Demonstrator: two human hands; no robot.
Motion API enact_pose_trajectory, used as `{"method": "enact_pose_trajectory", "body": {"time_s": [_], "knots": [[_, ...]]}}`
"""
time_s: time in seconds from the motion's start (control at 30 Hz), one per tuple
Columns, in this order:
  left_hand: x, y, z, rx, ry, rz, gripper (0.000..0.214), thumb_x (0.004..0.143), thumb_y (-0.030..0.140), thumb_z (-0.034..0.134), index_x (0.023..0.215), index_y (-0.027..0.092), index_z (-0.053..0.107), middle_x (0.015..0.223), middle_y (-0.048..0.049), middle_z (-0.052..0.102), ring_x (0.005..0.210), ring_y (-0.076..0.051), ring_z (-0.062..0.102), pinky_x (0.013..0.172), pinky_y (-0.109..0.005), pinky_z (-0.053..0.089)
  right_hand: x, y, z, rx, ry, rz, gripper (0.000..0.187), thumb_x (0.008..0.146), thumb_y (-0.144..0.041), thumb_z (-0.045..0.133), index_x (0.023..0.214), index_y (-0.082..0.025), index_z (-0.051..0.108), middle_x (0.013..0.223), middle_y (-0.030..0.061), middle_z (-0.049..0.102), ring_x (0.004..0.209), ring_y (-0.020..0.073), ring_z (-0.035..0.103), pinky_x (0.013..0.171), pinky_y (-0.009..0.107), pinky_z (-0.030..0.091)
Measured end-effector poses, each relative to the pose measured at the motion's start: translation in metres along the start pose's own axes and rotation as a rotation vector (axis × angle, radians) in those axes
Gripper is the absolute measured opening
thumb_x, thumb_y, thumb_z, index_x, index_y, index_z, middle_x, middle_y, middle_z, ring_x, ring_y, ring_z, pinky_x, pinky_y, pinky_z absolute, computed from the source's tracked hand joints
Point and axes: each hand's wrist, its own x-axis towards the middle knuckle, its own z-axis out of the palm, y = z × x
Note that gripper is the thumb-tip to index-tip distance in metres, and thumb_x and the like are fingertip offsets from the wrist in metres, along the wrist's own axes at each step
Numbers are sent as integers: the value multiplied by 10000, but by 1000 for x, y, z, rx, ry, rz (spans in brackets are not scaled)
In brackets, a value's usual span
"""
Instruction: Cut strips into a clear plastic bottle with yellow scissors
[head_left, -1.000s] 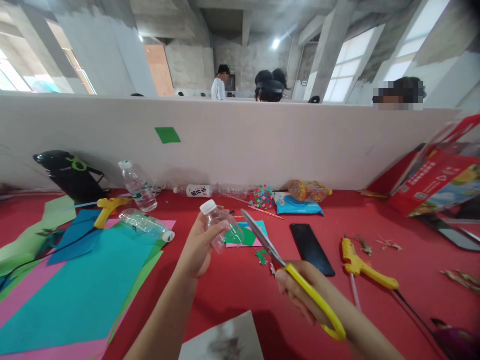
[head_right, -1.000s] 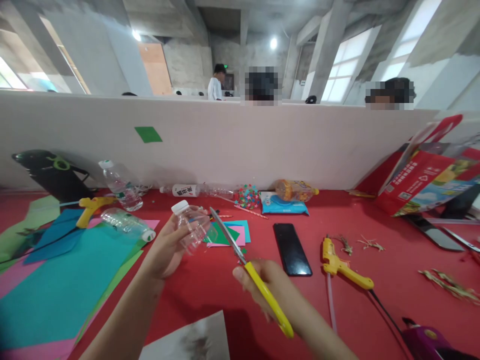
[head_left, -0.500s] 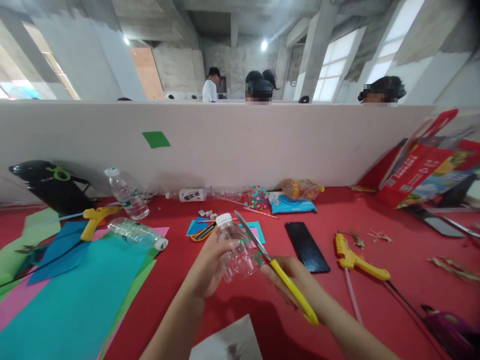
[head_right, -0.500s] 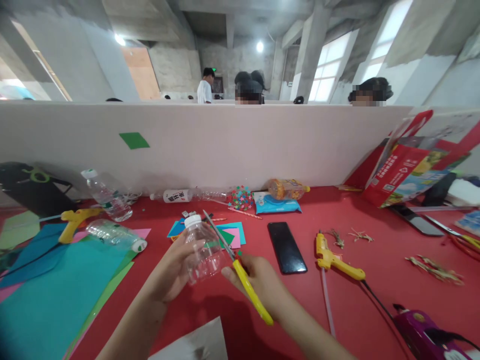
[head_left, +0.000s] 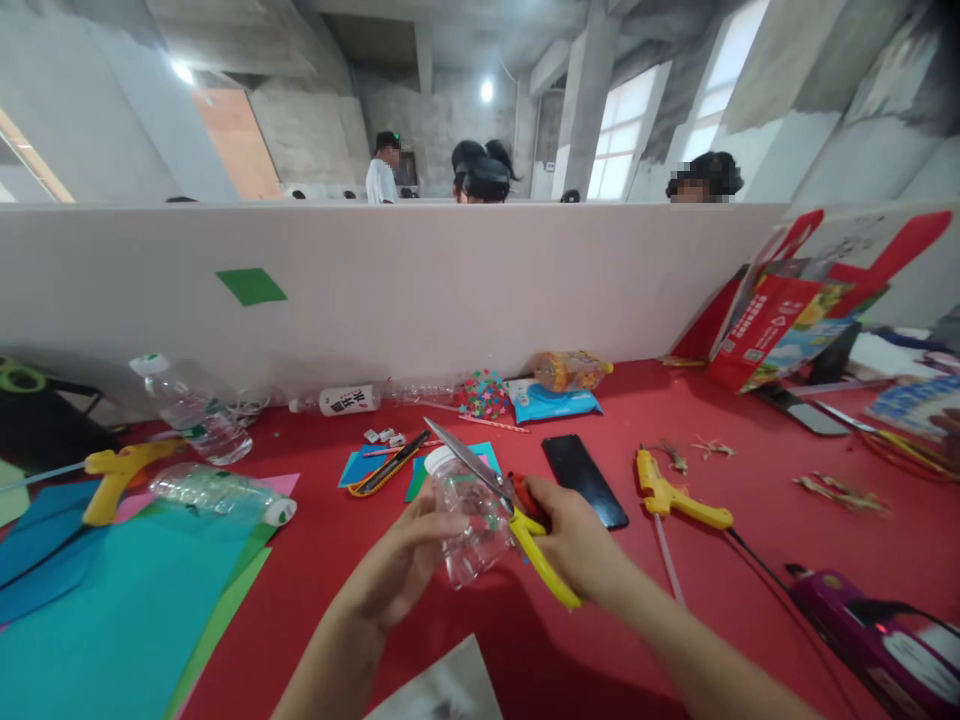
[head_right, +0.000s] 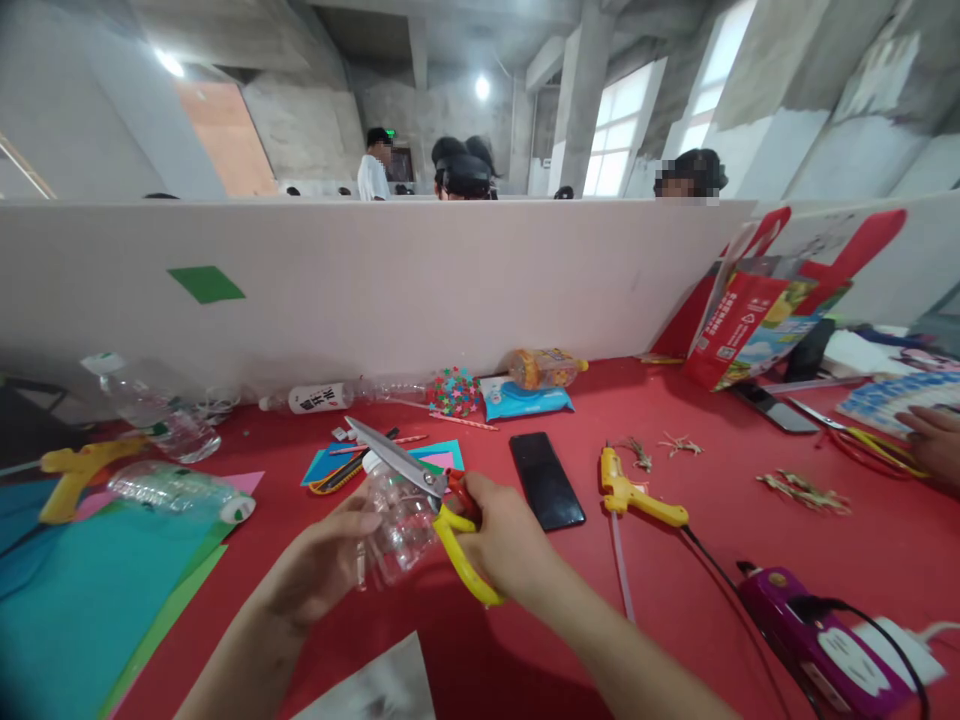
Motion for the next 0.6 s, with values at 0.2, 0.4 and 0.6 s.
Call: {"method": "enact_pose_trajectory", "body": {"time_s": [0.2,0.4,0.6], "knots": [[5,-3,-7,-62,-43,-4,206,760,276,647,947,203,689,1033,-72,725,1039,-275,650,920,-411,503,-4,-4,-6,-114,20,-43,251,598,-66,543,677,-224,365,617,-79,406,556,103,328,490,223,223],[7,-8,-5,-16,-32,77,245,770,288,595,969,195,702,1034,-91,729,1019,-289,660,924,-436,503,-7,-5,-5,-194,12,-45,282,613,-78,565,672,-231,336,601,-80,393,538,106,312,484,231,214],[8,-8,-5,20,-73,97,285,784,374,593,953,177,712,1050,-108,724,1051,-316,645,931,-432,498,-6,-4,-3,-218,-7,-43,301,577,-42,549,681,-232,340,604,-80,398,533,105,324,479,224,213]]}}
